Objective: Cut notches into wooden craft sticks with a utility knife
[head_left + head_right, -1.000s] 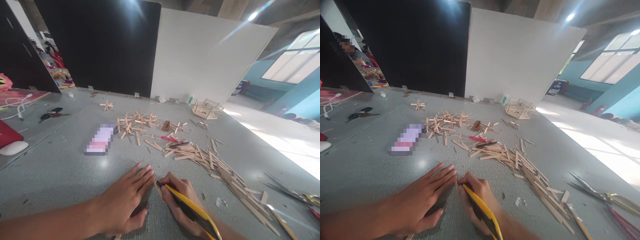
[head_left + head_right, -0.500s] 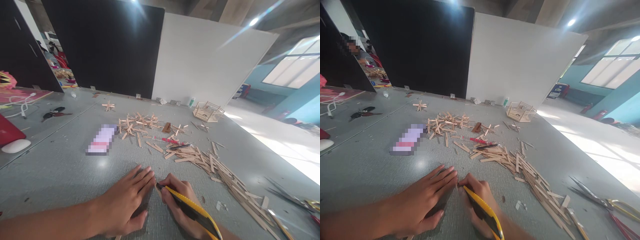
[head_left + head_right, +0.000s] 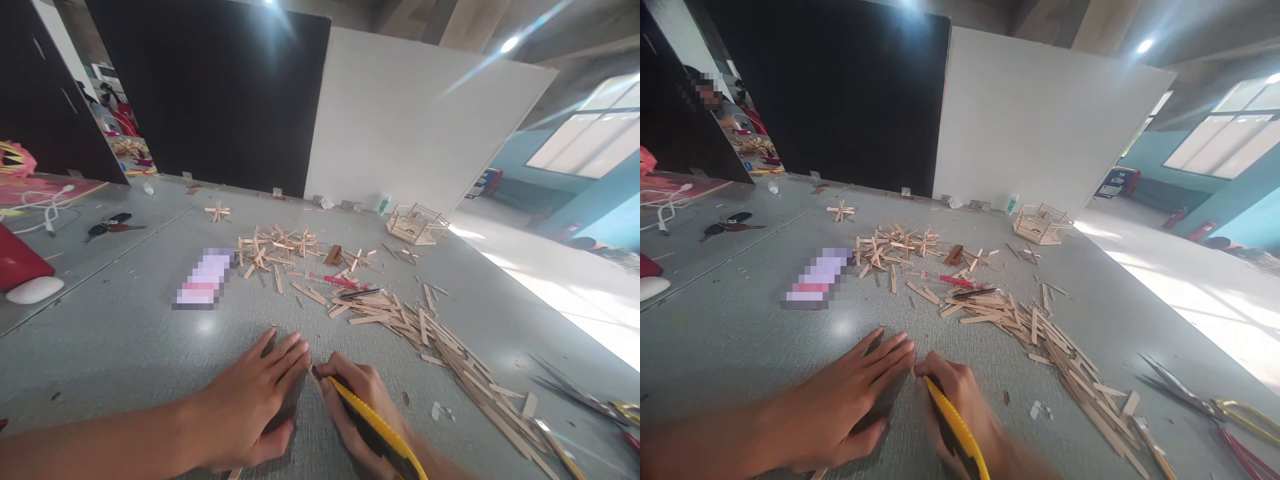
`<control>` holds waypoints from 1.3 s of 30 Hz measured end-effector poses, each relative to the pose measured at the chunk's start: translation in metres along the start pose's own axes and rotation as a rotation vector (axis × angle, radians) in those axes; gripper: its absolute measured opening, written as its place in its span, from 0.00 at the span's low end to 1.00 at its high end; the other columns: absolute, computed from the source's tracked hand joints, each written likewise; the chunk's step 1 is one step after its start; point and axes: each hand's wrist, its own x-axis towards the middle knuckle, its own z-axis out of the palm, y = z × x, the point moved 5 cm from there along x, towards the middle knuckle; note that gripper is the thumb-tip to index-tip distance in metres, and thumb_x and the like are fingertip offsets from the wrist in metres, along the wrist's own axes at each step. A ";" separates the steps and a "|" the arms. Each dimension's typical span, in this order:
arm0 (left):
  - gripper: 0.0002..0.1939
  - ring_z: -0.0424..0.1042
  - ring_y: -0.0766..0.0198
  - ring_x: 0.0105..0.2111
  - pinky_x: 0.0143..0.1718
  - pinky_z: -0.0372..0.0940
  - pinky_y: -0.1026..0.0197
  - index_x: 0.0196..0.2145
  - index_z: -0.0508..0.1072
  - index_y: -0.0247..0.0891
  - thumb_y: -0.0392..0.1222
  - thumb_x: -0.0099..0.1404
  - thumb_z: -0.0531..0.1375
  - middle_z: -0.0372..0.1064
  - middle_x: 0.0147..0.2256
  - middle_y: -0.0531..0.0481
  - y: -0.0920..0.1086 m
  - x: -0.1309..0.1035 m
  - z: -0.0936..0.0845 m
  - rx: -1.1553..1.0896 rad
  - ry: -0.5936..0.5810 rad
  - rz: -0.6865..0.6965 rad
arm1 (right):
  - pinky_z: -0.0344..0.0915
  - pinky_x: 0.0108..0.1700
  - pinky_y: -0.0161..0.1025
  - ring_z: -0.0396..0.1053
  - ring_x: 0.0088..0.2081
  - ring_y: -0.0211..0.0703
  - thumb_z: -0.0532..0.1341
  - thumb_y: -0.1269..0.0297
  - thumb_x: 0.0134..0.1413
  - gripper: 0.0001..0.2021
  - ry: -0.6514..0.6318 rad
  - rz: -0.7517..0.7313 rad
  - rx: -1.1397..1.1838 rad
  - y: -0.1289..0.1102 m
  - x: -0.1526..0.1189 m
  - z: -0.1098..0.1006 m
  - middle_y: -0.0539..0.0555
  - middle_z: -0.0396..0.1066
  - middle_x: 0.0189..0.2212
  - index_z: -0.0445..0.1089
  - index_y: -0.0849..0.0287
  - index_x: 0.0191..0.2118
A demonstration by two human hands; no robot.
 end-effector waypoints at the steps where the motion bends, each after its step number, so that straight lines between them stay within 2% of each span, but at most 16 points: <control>1: 0.40 0.44 0.42 0.75 0.73 0.42 0.36 0.74 0.51 0.25 0.43 0.70 0.57 0.46 0.74 0.32 0.001 0.001 -0.001 0.001 -0.020 -0.014 | 0.54 0.27 0.34 0.56 0.21 0.34 0.52 0.65 0.71 0.07 -0.007 -0.008 0.005 -0.001 0.000 0.000 0.43 0.56 0.24 0.63 0.56 0.39; 5: 0.40 0.43 0.42 0.75 0.73 0.44 0.35 0.74 0.51 0.25 0.42 0.70 0.56 0.44 0.74 0.33 0.003 0.002 -0.003 0.014 -0.078 -0.052 | 0.52 0.26 0.35 0.54 0.21 0.34 0.54 0.65 0.69 0.04 -0.025 -0.015 -0.013 -0.001 -0.002 0.001 0.42 0.54 0.24 0.63 0.55 0.40; 9: 0.39 0.42 0.41 0.75 0.72 0.46 0.34 0.74 0.52 0.23 0.43 0.71 0.55 0.43 0.74 0.32 0.004 0.003 -0.004 0.020 -0.090 -0.039 | 0.56 0.28 0.36 0.60 0.22 0.37 0.50 0.62 0.72 0.10 0.003 0.046 -0.030 0.003 -0.004 0.000 0.45 0.58 0.23 0.63 0.54 0.36; 12: 0.39 0.42 0.41 0.75 0.73 0.43 0.36 0.74 0.52 0.23 0.45 0.72 0.55 0.45 0.74 0.31 0.002 0.001 -0.004 0.027 -0.041 -0.017 | 0.59 0.29 0.36 0.65 0.25 0.39 0.49 0.60 0.73 0.13 0.040 0.070 -0.050 0.005 -0.007 -0.002 0.49 0.65 0.26 0.63 0.54 0.35; 15: 0.39 0.44 0.43 0.75 0.74 0.43 0.40 0.74 0.52 0.25 0.45 0.72 0.57 0.45 0.74 0.32 0.000 0.000 0.000 0.021 0.004 0.010 | 0.60 0.29 0.36 0.65 0.25 0.40 0.50 0.56 0.74 0.15 0.062 0.086 -0.031 0.006 -0.010 -0.004 0.49 0.67 0.25 0.67 0.55 0.37; 19: 0.41 0.45 0.46 0.75 0.75 0.46 0.45 0.74 0.52 0.31 0.40 0.67 0.58 0.43 0.75 0.37 -0.005 -0.002 0.004 -0.039 0.065 0.023 | 0.60 0.28 0.36 0.67 0.25 0.40 0.53 0.54 0.73 0.14 0.111 0.110 -0.002 0.007 -0.011 -0.007 0.49 0.70 0.25 0.70 0.56 0.42; 22: 0.42 0.47 0.48 0.74 0.75 0.46 0.44 0.75 0.51 0.36 0.37 0.66 0.59 0.47 0.75 0.40 -0.008 -0.004 0.003 -0.120 0.131 0.033 | 0.61 0.26 0.34 0.68 0.22 0.38 0.55 0.55 0.73 0.12 0.082 0.133 0.068 0.008 -0.009 -0.008 0.48 0.72 0.25 0.71 0.57 0.47; 24: 0.42 0.48 0.48 0.74 0.75 0.46 0.42 0.75 0.49 0.39 0.39 0.68 0.61 0.49 0.74 0.41 -0.010 -0.006 0.000 -0.180 0.142 0.029 | 0.62 0.26 0.33 0.69 0.21 0.37 0.57 0.56 0.72 0.12 0.044 0.137 0.114 0.009 -0.008 -0.007 0.47 0.72 0.23 0.72 0.57 0.47; 26: 0.44 0.48 0.45 0.74 0.74 0.47 0.39 0.76 0.48 0.41 0.47 0.70 0.64 0.48 0.74 0.39 -0.011 -0.007 -0.001 -0.241 0.122 0.014 | 0.63 0.26 0.33 0.68 0.20 0.36 0.61 0.56 0.69 0.11 0.010 0.135 0.121 0.009 -0.008 -0.007 0.47 0.72 0.22 0.74 0.57 0.45; 28: 0.48 0.47 0.42 0.74 0.73 0.50 0.36 0.75 0.49 0.38 0.54 0.67 0.68 0.46 0.75 0.36 -0.012 -0.006 -0.002 -0.292 0.105 -0.027 | 0.63 0.26 0.33 0.68 0.20 0.36 0.65 0.56 0.65 0.09 0.019 0.131 0.072 0.009 -0.009 -0.009 0.46 0.72 0.21 0.75 0.57 0.43; 30: 0.49 0.47 0.40 0.74 0.72 0.53 0.35 0.72 0.53 0.34 0.54 0.64 0.71 0.45 0.74 0.32 -0.014 -0.006 -0.003 -0.313 0.106 -0.098 | 0.63 0.27 0.33 0.67 0.20 0.36 0.66 0.58 0.63 0.07 0.055 0.120 0.016 0.009 -0.011 -0.011 0.46 0.72 0.21 0.75 0.55 0.41; 32: 0.43 0.48 0.38 0.74 0.71 0.55 0.33 0.67 0.62 0.32 0.52 0.62 0.71 0.47 0.74 0.30 -0.015 -0.007 -0.003 -0.302 0.137 -0.153 | 0.64 0.27 0.33 0.67 0.20 0.36 0.65 0.59 0.64 0.06 0.094 0.126 0.005 0.009 -0.013 -0.012 0.46 0.71 0.19 0.75 0.55 0.39; 36: 0.13 0.60 0.45 0.70 0.70 0.58 0.38 0.51 0.74 0.37 0.40 0.69 0.64 0.63 0.68 0.38 -0.017 -0.010 -0.005 -0.226 0.268 -0.133 | 0.62 0.21 0.32 0.67 0.17 0.36 0.61 0.57 0.67 0.10 0.092 0.214 0.075 0.015 -0.013 -0.011 0.47 0.69 0.18 0.73 0.56 0.36; 37: 0.09 0.63 0.48 0.68 0.70 0.59 0.41 0.49 0.75 0.38 0.37 0.72 0.61 0.67 0.66 0.41 -0.017 -0.011 -0.006 -0.199 0.304 -0.103 | 0.62 0.21 0.32 0.67 0.17 0.36 0.60 0.57 0.68 0.11 0.084 0.234 0.086 0.016 -0.012 -0.011 0.47 0.69 0.18 0.73 0.56 0.36; 39: 0.09 0.67 0.50 0.65 0.68 0.62 0.42 0.48 0.77 0.38 0.34 0.75 0.57 0.72 0.61 0.43 -0.016 -0.013 -0.006 -0.136 0.371 -0.034 | 0.63 0.21 0.32 0.68 0.17 0.37 0.59 0.55 0.69 0.13 0.081 0.244 0.094 0.016 -0.010 -0.011 0.48 0.70 0.18 0.73 0.56 0.36</control>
